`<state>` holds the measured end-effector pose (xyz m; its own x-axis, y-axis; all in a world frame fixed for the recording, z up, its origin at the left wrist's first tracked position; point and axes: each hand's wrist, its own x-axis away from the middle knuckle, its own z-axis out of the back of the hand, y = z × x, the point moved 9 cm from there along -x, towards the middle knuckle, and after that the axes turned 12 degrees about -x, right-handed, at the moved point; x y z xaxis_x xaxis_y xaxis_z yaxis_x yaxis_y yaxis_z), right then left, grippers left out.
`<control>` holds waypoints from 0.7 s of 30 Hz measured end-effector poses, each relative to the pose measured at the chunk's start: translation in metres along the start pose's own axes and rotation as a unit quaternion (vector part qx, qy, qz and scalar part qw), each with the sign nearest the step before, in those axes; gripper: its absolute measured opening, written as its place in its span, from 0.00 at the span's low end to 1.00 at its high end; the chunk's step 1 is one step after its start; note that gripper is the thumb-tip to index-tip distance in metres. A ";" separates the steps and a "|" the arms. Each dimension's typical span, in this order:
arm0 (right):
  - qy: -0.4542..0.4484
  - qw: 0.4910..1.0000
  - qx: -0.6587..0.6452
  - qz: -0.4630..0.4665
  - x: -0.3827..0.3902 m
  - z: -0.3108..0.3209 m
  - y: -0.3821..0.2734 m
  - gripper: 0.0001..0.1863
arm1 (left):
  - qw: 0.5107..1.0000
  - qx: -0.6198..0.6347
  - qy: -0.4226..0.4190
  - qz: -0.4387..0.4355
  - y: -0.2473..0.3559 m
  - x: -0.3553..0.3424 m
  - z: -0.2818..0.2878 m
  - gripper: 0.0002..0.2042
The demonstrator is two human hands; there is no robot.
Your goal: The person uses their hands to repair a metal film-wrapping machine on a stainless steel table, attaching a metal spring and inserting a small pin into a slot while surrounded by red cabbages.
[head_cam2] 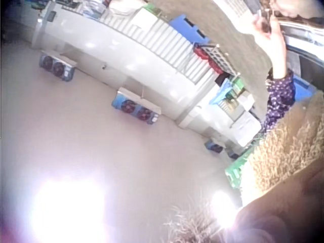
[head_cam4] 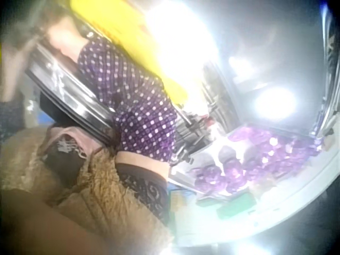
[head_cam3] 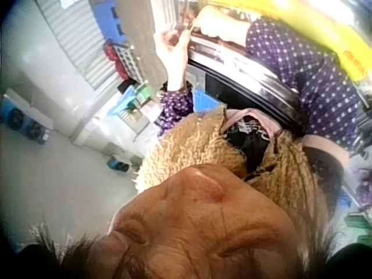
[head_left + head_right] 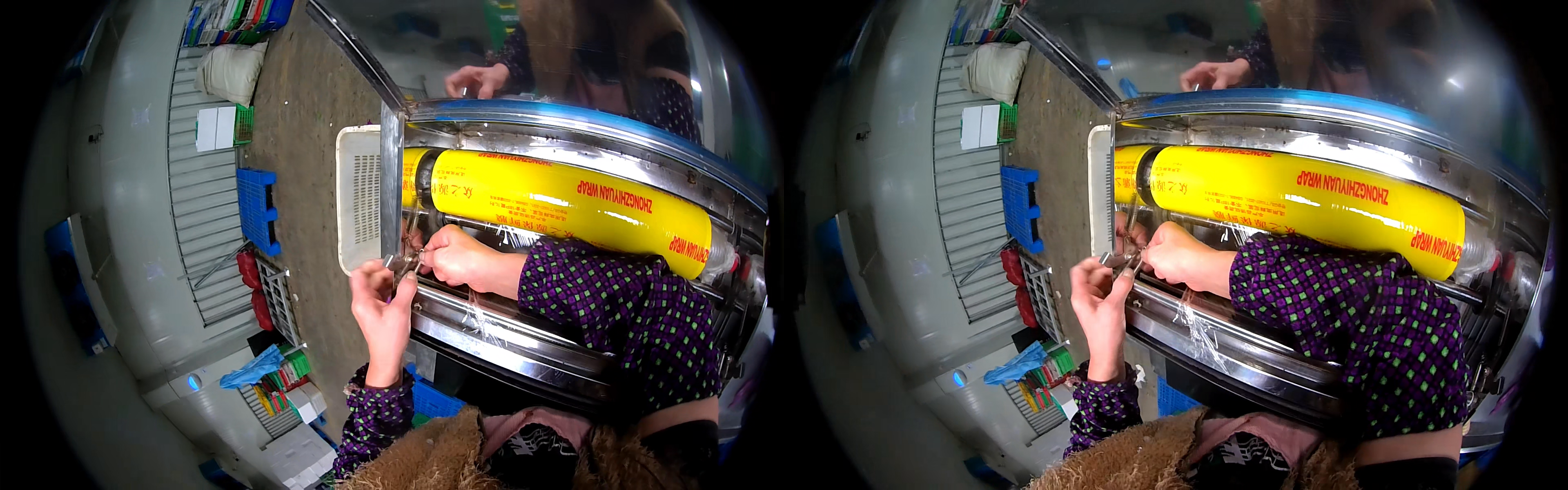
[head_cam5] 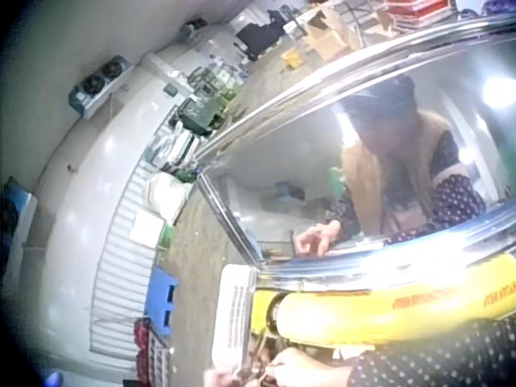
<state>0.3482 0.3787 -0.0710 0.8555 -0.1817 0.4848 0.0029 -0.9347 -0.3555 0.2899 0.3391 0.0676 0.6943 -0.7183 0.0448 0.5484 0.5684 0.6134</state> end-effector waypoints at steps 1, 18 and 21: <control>0.006 1.000 0.002 0.000 0.001 0.001 -0.002 0.10 | 0.998 0.023 -0.041 0.029 -0.007 -0.001 -0.004 0.07; 0.046 0.966 0.227 0.110 0.017 0.000 -0.031 0.09 | 0.997 0.018 -0.056 0.039 -0.015 0.003 -0.012 0.08; 0.009 0.984 0.173 0.047 0.011 -0.001 -0.023 0.09 | 0.997 0.039 -0.055 0.047 -0.018 0.004 -0.011 0.07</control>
<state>0.3570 0.3980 -0.0568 0.8508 -0.2709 0.4502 0.1025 -0.7547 -0.6480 0.2879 0.3302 0.0480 0.6834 -0.7051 0.1891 0.4422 0.6059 0.6613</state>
